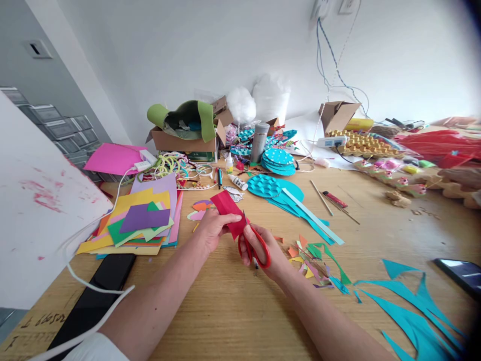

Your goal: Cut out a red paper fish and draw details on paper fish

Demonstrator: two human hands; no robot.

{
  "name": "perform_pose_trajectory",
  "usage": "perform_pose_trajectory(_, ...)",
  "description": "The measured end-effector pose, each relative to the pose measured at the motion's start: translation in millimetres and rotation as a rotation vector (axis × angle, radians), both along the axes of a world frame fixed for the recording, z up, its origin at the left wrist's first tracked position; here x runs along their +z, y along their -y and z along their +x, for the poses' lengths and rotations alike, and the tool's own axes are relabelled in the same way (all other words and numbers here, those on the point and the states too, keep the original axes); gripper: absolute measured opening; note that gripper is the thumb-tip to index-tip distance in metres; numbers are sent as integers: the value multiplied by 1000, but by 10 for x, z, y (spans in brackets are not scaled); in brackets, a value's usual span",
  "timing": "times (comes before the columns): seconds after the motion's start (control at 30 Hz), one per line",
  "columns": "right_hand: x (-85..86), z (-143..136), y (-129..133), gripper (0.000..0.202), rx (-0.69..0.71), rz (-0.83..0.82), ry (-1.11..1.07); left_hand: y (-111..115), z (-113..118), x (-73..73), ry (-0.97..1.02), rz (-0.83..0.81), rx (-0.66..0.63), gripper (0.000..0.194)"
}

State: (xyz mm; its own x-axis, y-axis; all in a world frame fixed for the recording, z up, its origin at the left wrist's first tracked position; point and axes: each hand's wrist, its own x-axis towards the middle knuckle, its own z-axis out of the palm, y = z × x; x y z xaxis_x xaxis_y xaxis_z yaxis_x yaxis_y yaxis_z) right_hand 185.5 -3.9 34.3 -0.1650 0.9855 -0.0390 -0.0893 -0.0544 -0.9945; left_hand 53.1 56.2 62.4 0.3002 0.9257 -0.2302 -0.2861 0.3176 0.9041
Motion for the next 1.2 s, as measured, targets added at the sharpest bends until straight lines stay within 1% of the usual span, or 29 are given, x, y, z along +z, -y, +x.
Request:
perform_pose_trajectory(0.23, -5, 3, -1, 48, 18, 10, -13, 2, 1, -8, 1, 6, 5, 24)
perform_pose_trajectory(0.63, 8, -7, 2, 49, 13, 1, -23, 0, -1, -4, 0, -3, -2, 25)
perform_pose_trajectory(0.83, 24, -6, 11, 49, 24, 28, -15, -7, 0, -13, -11, -4, -3, 26)
perform_pose_trajectory(1.2, -8, 11, -4, 49, 21, 21, -10, -3, -10, -8, -13, -7, -11, 27)
